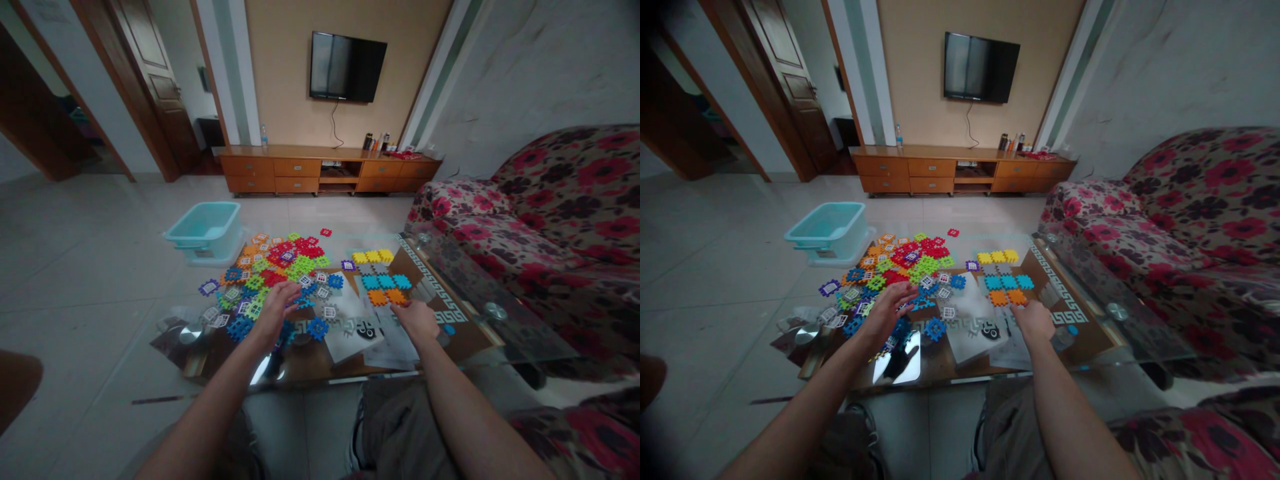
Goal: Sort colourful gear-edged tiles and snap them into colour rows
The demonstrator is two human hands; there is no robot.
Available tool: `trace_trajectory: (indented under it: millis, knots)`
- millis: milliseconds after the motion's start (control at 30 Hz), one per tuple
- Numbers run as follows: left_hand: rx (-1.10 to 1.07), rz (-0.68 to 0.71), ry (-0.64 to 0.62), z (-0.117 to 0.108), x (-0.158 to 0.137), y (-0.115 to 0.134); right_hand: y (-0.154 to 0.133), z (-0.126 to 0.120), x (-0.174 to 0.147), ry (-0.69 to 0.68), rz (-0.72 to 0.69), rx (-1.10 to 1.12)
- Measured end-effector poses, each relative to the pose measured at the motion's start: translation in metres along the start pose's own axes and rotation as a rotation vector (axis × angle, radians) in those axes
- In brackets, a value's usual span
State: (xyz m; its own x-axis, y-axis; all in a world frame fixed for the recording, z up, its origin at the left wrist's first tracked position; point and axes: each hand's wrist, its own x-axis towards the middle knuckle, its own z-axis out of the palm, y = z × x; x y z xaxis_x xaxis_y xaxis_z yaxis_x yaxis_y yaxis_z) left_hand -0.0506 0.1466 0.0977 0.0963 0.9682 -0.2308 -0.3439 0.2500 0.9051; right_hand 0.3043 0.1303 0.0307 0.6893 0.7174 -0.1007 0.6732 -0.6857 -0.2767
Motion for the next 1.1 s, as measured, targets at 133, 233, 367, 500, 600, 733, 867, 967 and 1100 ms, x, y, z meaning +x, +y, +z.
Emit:
trace_trajectory:
  millis: [133, 233, 367, 500, 600, 733, 867, 967, 1100]
  knots:
    - [-0.002, -0.014, -0.01, -0.0004, 0.0005, -0.0003, -0.002, 0.0002, -0.0015, -0.003, -0.001, -0.019]
    - [-0.006, -0.017, -0.016, -0.0013, 0.0015, -0.0013, -0.0024, -0.0012, -0.0035, -0.013, 0.0, -0.019]
    - [0.0, -0.02, -0.023, -0.0022, 0.0029, -0.0037, -0.0002, -0.0008, -0.0037, -0.008, -0.013, 0.006]
    - [-0.001, -0.033, -0.027, -0.0038, 0.0044, -0.0065, 0.0031, 0.0017, -0.0005, 0.0, -0.019, 0.028]
    - [-0.009, -0.036, -0.027, -0.0049, 0.0048, -0.0071, 0.0045, 0.0028, 0.0015, -0.002, -0.002, 0.041]
    - [0.0, -0.044, -0.025, -0.0042, 0.0043, -0.0055, 0.0054, 0.0028, 0.0022, -0.001, 0.004, 0.066]
    - [0.009, -0.055, -0.021, -0.0019, 0.003, -0.0037, 0.0063, 0.0028, 0.0031, -0.012, 0.032, 0.085]
    - [0.02, -0.054, -0.03, -0.0016, 0.0021, -0.0037, 0.0068, 0.0033, 0.004, -0.012, 0.03, 0.084]
    - [0.038, -0.051, -0.055, -0.0028, 0.0023, -0.0051, 0.0066, 0.0037, 0.0044, -0.019, 0.021, 0.068]
